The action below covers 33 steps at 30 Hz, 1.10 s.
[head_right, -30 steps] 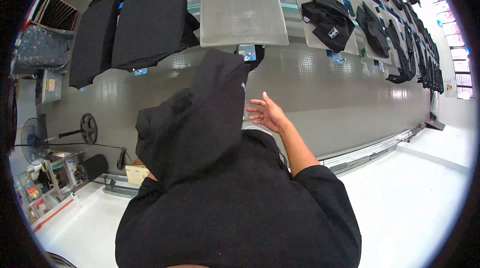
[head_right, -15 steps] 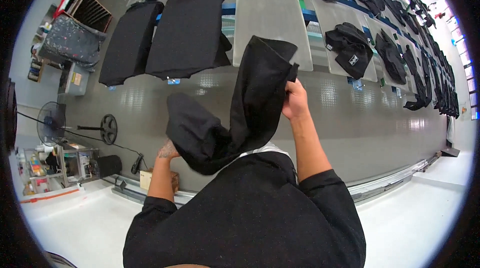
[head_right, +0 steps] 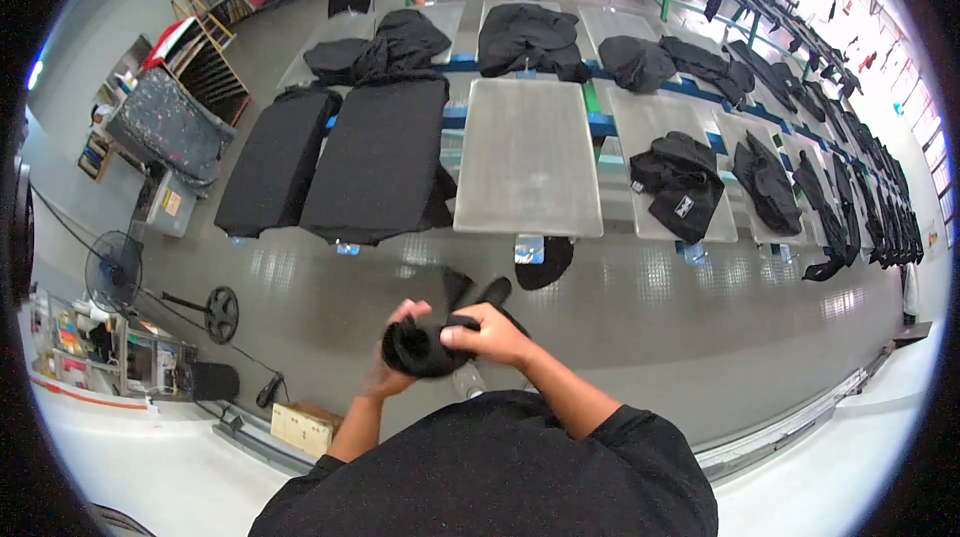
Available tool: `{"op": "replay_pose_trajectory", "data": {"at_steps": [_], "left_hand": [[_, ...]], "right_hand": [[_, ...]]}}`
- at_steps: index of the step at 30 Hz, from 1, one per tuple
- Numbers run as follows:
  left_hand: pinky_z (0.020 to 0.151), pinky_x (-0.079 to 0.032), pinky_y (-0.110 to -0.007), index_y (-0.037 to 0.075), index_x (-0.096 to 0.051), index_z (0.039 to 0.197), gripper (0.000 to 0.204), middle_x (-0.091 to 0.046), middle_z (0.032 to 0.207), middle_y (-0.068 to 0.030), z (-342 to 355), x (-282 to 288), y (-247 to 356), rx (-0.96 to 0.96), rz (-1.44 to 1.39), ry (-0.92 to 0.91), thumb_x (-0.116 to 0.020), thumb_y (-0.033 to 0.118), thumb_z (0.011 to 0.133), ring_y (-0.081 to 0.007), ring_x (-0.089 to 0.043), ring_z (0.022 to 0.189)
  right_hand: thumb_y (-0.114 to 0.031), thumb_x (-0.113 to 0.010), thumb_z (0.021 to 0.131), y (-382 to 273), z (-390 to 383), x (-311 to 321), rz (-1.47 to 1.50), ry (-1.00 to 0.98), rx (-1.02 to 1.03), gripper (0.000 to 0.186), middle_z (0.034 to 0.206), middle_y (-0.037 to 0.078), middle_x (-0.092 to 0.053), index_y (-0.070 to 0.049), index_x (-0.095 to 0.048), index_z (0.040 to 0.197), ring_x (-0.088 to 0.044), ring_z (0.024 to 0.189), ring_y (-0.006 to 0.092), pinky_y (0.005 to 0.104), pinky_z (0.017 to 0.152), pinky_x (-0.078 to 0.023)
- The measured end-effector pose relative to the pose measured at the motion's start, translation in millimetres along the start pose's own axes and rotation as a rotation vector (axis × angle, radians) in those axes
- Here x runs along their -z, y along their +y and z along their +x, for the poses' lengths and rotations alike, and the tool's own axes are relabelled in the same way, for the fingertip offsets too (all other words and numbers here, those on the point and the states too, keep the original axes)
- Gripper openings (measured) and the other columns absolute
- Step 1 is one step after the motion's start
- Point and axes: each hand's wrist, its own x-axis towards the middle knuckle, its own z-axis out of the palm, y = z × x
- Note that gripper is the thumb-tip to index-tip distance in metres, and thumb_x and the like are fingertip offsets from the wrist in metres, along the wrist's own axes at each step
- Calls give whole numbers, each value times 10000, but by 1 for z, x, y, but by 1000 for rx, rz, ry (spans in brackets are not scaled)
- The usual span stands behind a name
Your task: Loading black t-shirts onto a screen printing press platen and aligning them for printing.
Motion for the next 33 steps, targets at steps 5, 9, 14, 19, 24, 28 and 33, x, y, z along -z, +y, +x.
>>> {"op": "replay_pose_trajectory", "data": {"at_steps": [5, 9, 14, 19, 24, 28, 33], "left_hand": [[829, -514, -279, 36, -446, 1454, 800, -643, 1017, -40, 41, -59, 18, 150, -50, 104, -799, -51, 741, -143, -644, 855], [675, -486, -277, 87, -534, 1410, 723, -579, 795, -19, 74, -98, 33, -215, 18, -75, -733, -97, 738, -124, -590, 704], [587, -497, -370, 80, -662, 904, 239, -604, 775, -89, 121, -147, 68, -393, 289, -241, -798, 18, 718, -292, -636, 669], [581, -491, -364, 72, -552, 678, 365, -589, 756, -70, 146, -172, 69, -327, 510, -164, -900, 183, 695, -270, -628, 671], [835, -560, -426, 45, -521, 668, 375, -651, 876, -77, 167, -201, 92, -697, 576, -120, -884, 128, 716, -293, -682, 906], [728, -567, -404, 42, -508, 674, 428, -653, 803, -86, 138, -213, 77, -436, 561, -254, -877, 239, 763, -287, -691, 780], [594, -513, -393, 57, -605, 825, 430, -637, 732, -100, 130, -222, 66, -183, 550, -256, -868, 392, 762, -334, -648, 645]], "right_hand": [[-243, -846, 740, -58, -61, 47, -246, 163, 46, 391, 825, -26, -613, -6, -656, 987, -524, 770, 78, 274, 699, -469], [-167, -806, 721, -42, -108, 116, -408, 358, 158, 370, 902, 32, -643, -19, -662, 1028, -581, 834, 127, 289, 763, -492], [33, -629, 737, -61, -169, 172, -380, 649, 496, 163, 1053, 118, -678, 37, -655, 898, -645, 981, 202, 320, 898, -497], [84, -495, 698, -67, -230, 217, -387, 858, 544, 158, 864, 105, -657, 42, -620, 786, -617, 808, 170, 288, 778, -491], [76, -464, 677, -77, -251, 231, -346, 901, 596, 141, 836, 100, -634, 44, -585, 742, -571, 767, 149, 265, 728, -456], [62, -461, 673, -94, -249, 238, -314, 886, 702, 127, 834, 101, -623, 43, -573, 731, -562, 762, 151, 263, 723, -444], [81, -447, 675, -129, -269, 247, -427, 958, 846, 145, 824, 106, -602, 32, -576, 717, -552, 756, 150, 269, 696, -443]]}}
